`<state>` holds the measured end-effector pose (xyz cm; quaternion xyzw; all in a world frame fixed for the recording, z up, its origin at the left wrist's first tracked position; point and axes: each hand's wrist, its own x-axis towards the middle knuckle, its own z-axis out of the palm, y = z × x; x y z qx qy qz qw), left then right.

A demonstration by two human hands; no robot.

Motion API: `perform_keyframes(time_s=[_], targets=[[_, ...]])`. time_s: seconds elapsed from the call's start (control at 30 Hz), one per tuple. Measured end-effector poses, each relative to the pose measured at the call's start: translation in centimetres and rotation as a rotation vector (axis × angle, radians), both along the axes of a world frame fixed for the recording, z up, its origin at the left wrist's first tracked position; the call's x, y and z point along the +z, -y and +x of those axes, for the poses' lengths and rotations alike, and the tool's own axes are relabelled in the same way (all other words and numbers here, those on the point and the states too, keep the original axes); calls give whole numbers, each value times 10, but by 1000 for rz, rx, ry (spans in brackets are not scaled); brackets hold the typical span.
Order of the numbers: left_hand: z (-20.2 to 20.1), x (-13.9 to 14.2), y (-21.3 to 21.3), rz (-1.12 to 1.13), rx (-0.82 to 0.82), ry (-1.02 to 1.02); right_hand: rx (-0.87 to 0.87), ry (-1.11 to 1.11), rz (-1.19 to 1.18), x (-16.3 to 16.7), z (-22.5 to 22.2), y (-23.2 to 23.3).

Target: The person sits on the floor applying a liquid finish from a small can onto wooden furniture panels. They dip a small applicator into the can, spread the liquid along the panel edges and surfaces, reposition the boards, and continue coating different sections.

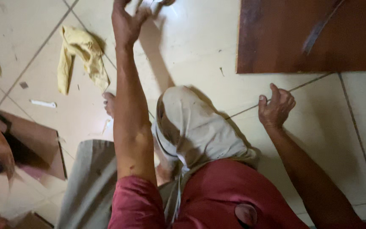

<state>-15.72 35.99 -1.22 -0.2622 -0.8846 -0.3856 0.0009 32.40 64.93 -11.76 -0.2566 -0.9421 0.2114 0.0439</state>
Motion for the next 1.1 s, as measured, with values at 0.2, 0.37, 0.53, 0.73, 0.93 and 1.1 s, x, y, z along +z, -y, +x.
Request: perform_keyframes(time_s=[0.2,0.37,0.53,0.73,0.93,1.1], targets=[[5,-7,-44,132,5,230,-30,43,13,4,-8,-6],[4,9,-75,-158,-4,-162,-43,17,19,29,-18,-3],[4,4,-100,-355,82,-255,-51,12,49,38,-27,-2],[0,21,-73,-498,32,-213,-51,21,43,34,-23,-6],[-8,146,22,-819,16,-192,-65,-6,48,38,-23,-5],[40,263,108,-1108,-107,-424,-54,21,38,33,-18,-8]])
